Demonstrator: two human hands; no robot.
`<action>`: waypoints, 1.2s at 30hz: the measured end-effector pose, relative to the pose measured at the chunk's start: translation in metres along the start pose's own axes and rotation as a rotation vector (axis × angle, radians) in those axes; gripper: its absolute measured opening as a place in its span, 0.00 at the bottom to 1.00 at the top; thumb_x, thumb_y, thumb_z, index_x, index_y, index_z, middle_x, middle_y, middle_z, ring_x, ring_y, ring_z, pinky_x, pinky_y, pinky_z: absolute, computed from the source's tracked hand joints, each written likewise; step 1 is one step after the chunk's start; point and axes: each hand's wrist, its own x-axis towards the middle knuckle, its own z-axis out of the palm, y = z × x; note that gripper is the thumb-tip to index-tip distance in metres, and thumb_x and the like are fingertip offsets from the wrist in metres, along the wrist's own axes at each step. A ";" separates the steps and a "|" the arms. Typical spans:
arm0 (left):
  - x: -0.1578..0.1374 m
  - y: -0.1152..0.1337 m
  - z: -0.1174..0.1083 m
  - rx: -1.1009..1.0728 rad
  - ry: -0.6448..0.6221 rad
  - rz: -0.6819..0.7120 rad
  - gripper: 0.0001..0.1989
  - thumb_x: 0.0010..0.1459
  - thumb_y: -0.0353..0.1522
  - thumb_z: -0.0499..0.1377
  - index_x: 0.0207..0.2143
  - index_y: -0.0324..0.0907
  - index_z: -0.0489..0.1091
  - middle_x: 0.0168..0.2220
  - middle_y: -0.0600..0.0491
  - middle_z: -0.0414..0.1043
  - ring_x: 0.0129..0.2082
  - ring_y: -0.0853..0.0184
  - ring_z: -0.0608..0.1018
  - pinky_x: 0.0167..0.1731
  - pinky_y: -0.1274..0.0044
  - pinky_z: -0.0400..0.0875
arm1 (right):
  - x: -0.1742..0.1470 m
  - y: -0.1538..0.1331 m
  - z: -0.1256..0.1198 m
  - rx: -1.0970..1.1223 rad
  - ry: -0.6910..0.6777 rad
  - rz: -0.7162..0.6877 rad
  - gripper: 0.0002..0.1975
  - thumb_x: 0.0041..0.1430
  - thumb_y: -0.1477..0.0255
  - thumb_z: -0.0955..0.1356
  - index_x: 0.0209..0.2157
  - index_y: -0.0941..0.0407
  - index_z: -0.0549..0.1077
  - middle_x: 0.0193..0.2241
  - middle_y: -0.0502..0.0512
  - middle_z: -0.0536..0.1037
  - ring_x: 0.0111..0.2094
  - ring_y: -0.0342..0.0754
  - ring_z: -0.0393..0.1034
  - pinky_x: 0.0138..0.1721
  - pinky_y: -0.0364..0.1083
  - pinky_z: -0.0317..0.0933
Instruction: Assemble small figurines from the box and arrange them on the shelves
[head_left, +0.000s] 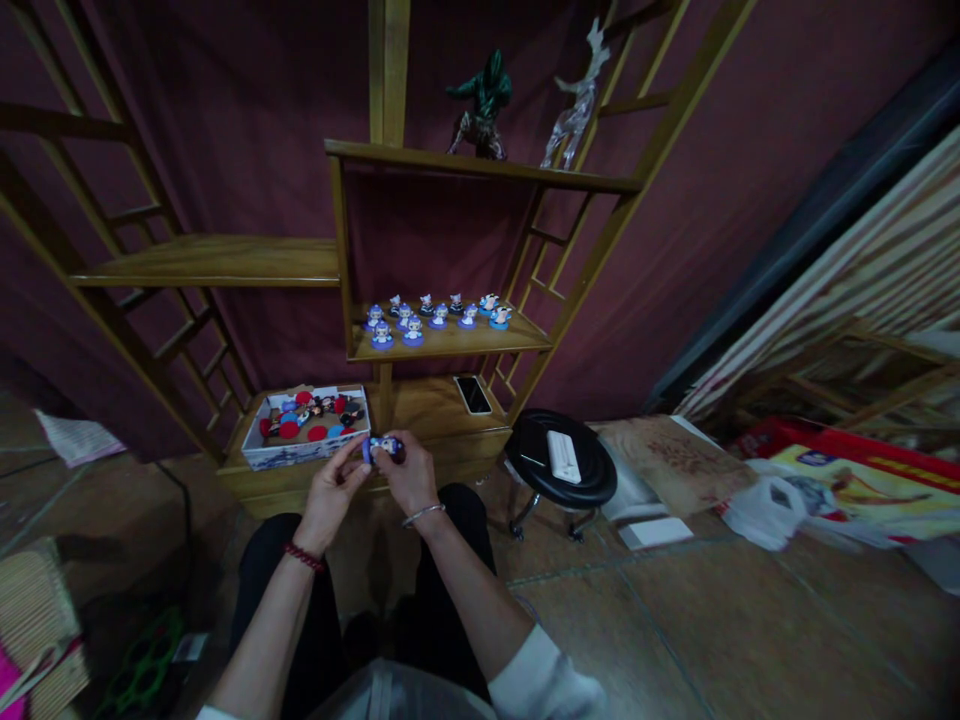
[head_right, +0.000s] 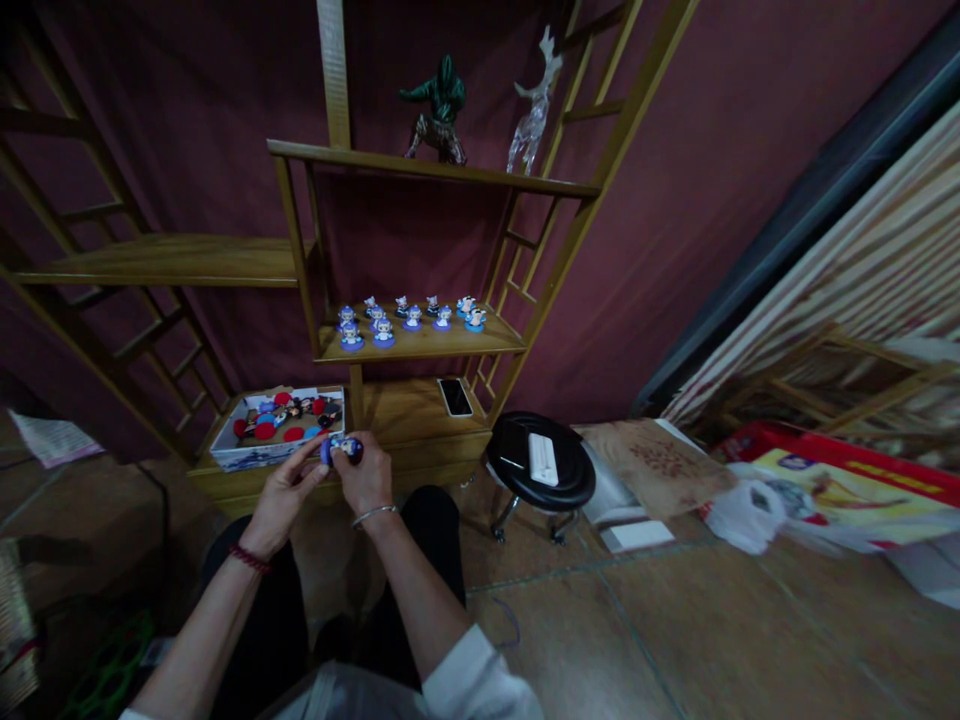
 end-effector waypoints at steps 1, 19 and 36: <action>0.000 0.000 0.000 -0.006 0.009 -0.006 0.27 0.45 0.35 0.60 0.50 0.41 0.63 0.47 0.50 0.69 0.44 0.64 0.72 0.46 0.73 0.65 | 0.000 -0.002 -0.001 -0.008 -0.001 -0.013 0.09 0.47 0.69 0.66 0.33 0.56 0.70 0.26 0.49 0.74 0.26 0.42 0.68 0.31 0.41 0.63; -0.002 -0.001 -0.003 -0.078 0.068 -0.036 0.27 0.43 0.36 0.62 0.48 0.42 0.65 0.47 0.50 0.69 0.45 0.62 0.71 0.45 0.71 0.66 | -0.002 -0.007 0.000 -0.117 -0.034 -0.151 0.10 0.50 0.70 0.64 0.37 0.55 0.69 0.33 0.52 0.74 0.35 0.45 0.69 0.38 0.42 0.62; -0.009 0.003 -0.005 -0.263 0.001 -0.120 0.18 0.44 0.33 0.63 0.41 0.39 0.71 0.39 0.50 0.73 0.34 0.70 0.74 0.30 0.81 0.68 | 0.000 -0.009 -0.013 -0.238 -0.186 -0.324 0.12 0.51 0.72 0.65 0.40 0.53 0.68 0.36 0.51 0.73 0.36 0.44 0.67 0.39 0.41 0.60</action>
